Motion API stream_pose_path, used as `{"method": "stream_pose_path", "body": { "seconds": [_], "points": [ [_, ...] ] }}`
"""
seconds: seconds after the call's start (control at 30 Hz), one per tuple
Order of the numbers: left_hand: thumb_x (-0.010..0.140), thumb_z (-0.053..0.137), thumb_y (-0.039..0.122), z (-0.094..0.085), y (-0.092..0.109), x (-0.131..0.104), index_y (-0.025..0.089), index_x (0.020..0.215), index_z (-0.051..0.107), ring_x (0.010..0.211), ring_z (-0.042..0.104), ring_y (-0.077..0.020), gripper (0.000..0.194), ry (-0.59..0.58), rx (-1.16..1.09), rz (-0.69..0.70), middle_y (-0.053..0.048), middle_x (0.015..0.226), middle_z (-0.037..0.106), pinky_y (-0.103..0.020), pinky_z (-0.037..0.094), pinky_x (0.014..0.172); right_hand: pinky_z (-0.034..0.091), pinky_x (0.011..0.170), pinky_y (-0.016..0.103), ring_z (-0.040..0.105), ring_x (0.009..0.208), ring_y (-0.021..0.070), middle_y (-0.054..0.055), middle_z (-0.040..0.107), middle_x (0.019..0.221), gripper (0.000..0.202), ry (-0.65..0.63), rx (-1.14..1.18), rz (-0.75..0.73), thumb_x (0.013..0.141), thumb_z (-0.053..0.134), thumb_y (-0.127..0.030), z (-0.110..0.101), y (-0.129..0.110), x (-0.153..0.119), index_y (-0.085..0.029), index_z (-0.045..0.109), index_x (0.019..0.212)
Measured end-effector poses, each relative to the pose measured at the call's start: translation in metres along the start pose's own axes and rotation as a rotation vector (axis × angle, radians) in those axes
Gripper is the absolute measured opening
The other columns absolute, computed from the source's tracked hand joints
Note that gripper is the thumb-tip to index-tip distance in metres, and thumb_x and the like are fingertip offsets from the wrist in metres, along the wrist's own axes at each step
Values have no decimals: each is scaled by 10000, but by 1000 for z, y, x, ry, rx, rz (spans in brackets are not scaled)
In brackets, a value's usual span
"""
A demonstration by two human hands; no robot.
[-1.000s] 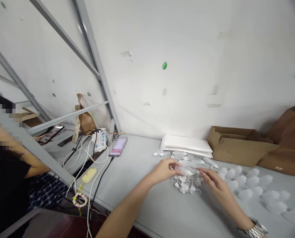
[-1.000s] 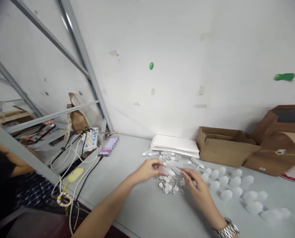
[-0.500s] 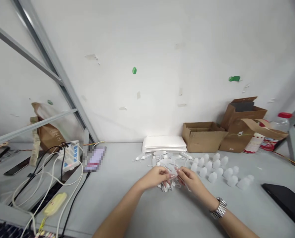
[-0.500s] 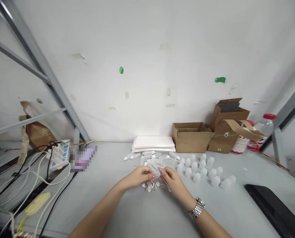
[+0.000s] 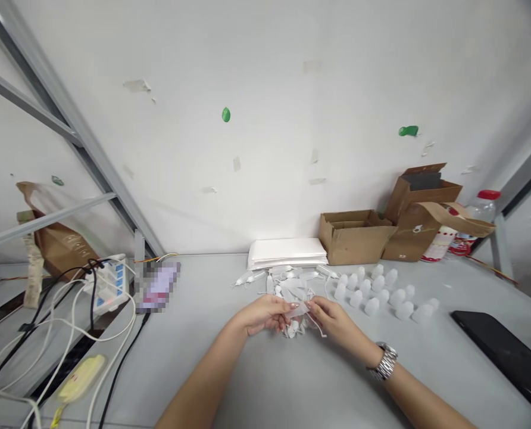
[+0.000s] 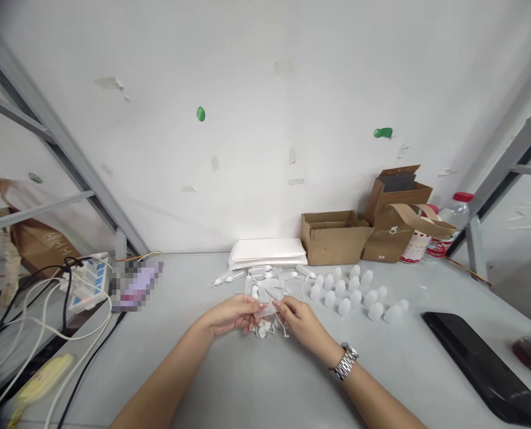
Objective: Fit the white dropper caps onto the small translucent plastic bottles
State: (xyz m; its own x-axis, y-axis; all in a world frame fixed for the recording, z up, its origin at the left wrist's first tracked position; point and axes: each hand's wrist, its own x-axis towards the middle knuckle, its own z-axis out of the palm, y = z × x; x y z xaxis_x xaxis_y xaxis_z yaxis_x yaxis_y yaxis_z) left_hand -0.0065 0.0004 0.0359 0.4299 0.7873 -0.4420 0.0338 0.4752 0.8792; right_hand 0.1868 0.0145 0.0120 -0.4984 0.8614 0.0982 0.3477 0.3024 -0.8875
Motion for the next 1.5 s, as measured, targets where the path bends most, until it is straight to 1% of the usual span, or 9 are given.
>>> {"method": "stream_pose_path", "body": {
  "seconds": [0.13,0.3,0.47,0.67,0.83,1.03,1.2,1.37,1.5],
  "points": [
    [607,668,488,2,-1,1,97,659,590,442,469,-65,402,23,-18,-6,9,550,557,-218,332,461,383,546,232,462,544,116,-33,481,563,367,5,-19,-9,869,356,-447,2,-3,-2,-186,469,637],
    [602,678,476,7,-1,2,93,640,576,466,478,-66,398,85,-36,66,0,566,562,-218,359,483,420,647,256,522,701,146,14,574,788,225,73,-16,-86,848,423,-391,-2,-6,-2,-189,517,876],
    [600,677,481,9,1,2,103,632,561,460,470,-64,397,122,-10,96,5,570,558,-213,353,461,397,569,248,491,570,130,-18,525,579,347,62,-65,1,874,353,-402,-1,-2,-1,-190,467,623],
    [657,628,499,-3,0,1,62,732,653,435,468,-56,444,-6,-7,-8,-5,544,556,-201,310,440,402,599,252,494,637,142,0,553,708,155,80,-138,-176,859,395,-284,-3,-3,-6,-201,508,792],
    [711,630,382,-10,0,-2,65,867,658,465,476,-49,354,-103,-103,-52,-54,658,631,-178,305,428,419,645,261,526,684,153,13,577,762,128,95,-130,-222,854,416,-268,-3,-6,-9,-211,528,832],
    [769,583,295,-10,-2,4,50,838,621,422,427,-18,258,-130,-296,-108,-101,727,650,-130,305,378,432,673,282,545,725,169,32,597,791,157,156,-120,-255,861,422,-305,2,-3,-9,-216,551,856],
    [813,518,272,-7,-2,7,74,798,571,352,351,2,205,-131,-488,-242,-33,602,574,-91,245,309,443,683,287,559,756,179,45,612,824,165,225,-66,-256,854,440,-324,4,-5,-10,-217,565,874],
    [824,482,250,-8,-2,6,77,770,555,330,355,-1,195,-173,-506,-255,-25,573,548,-87,233,285,449,660,278,556,723,170,41,611,806,187,196,14,-222,836,470,-359,3,-9,-11,-211,584,850],
    [827,476,268,-10,2,1,99,768,550,330,369,-14,193,-148,-542,-228,5,527,514,-95,256,290,451,587,265,528,588,140,31,604,740,281,298,127,-97,829,447,-434,-6,-4,-4,-190,585,823]
  ]
}}
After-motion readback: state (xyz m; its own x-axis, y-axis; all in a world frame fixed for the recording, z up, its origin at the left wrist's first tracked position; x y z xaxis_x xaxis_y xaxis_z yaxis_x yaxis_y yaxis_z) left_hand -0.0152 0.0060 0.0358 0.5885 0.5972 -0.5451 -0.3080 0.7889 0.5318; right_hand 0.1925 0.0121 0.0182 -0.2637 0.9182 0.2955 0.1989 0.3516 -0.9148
